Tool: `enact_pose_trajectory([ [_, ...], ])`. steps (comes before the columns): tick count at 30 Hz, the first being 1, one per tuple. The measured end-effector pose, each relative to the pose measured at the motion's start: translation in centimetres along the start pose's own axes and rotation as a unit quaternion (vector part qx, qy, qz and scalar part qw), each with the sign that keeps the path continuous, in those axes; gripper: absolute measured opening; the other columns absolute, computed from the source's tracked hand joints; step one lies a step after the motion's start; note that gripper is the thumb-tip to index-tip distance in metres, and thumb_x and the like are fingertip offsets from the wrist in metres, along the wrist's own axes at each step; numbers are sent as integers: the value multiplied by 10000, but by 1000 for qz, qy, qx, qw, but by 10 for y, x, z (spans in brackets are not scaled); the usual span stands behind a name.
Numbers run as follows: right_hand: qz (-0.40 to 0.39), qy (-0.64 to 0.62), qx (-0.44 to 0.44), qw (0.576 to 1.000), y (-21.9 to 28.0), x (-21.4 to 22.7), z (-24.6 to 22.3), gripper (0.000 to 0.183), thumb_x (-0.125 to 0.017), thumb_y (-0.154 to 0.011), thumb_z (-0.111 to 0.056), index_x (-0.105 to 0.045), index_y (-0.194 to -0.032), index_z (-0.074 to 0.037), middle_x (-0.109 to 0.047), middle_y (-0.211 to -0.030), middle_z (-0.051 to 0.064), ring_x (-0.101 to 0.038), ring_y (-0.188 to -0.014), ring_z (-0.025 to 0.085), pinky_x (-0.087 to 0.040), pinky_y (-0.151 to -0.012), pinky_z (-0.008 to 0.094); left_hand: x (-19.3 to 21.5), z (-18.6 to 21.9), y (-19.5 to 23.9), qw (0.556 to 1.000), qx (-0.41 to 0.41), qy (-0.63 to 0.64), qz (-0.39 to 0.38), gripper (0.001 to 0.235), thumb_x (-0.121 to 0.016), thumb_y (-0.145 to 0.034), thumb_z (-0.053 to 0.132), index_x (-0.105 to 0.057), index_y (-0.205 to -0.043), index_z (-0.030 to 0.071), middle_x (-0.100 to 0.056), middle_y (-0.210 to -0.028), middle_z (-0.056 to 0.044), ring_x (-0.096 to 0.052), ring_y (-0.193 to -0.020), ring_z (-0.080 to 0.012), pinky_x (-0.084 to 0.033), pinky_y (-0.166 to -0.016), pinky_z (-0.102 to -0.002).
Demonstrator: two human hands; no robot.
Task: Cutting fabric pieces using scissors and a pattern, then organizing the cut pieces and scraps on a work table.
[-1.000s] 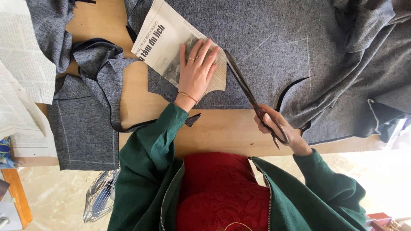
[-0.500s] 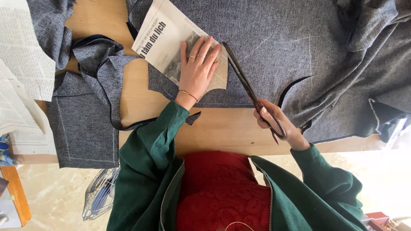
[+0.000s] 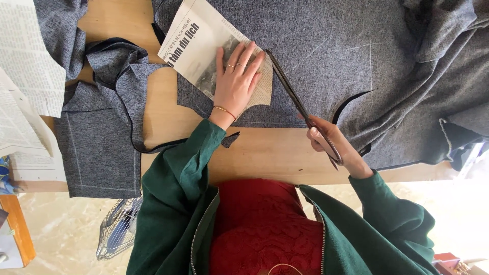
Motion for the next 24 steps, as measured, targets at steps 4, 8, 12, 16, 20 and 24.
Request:
enact_pose_trajectory([
  [4, -8, 14, -11, 1000, 1, 3, -1, 689, -476, -1020, -451, -429, -1550, -14, -291, -764, -52, -230, -590, 43, -195, -525, 218, 0, 0, 0, 1000, -1, 0, 3, 419, -678, -1124, 270, -579, -1521, 181, -401, -1621, -85, -352, -1506, -310, -195, -1224, -683],
  [8, -41, -7, -26, 999, 4, 2, -7, 606, -404, -1064, -389, -413, -1560, -41, -297, -830, -13, -235, -656, 80, -216, -569, 215, 1, 1, 0, 1000, 0, 4, 1, 415, -687, -1117, 257, -588, -1512, 176, -396, -1623, -90, -344, -1509, -313, -193, -1224, -683],
  [12, -33, 17, -30, 999, 2, 5, -14, 648, -447, -1032, -427, -426, -1556, -45, -249, -785, -51, -225, -616, 45, -179, -531, 212, 1, 1, 0, 1000, 0, 2, -3, 420, -665, -1130, 260, -570, -1531, 178, -390, -1626, -88, -340, -1510, -314, -193, -1224, -687],
  [16, -21, 61, -30, 997, -2, 15, -5, 691, -470, -1011, -443, -437, -1550, -14, -231, -742, -51, -207, -575, 47, -188, -502, 237, 0, 1, 0, 1000, -1, 0, -3, 447, -692, -1127, 250, -550, -1546, 187, -369, -1635, -82, -331, -1517, -310, -195, -1225, -693],
  [20, -7, 48, -49, 998, -4, 29, 17, 595, -488, -1034, -305, -438, -1551, -14, -232, -748, -27, -180, -565, 57, -195, -500, 246, 1, 1, 0, 1000, -4, 2, 3, 436, -697, -1125, 247, -560, -1535, 183, -377, -1629, -84, -341, -1511, -312, -200, -1222, -696],
  [24, -8, 125, -58, 990, 0, 23, -9, 602, -453, -1041, -331, -428, -1568, -40, -239, -760, -28, -211, -598, 73, -212, -527, 255, 1, 0, 0, 1000, -3, 1, 7, 414, -681, -1127, 255, -574, -1521, 184, -402, -1617, -79, -354, -1501, -309, -201, -1219, -687],
])
Point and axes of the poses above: each hand's wrist, its own y-axis away from the middle knuckle, its own x-axis out of the back of the hand, z = x × y, the point moved 9 cm from there along -y, towards the middle knuckle
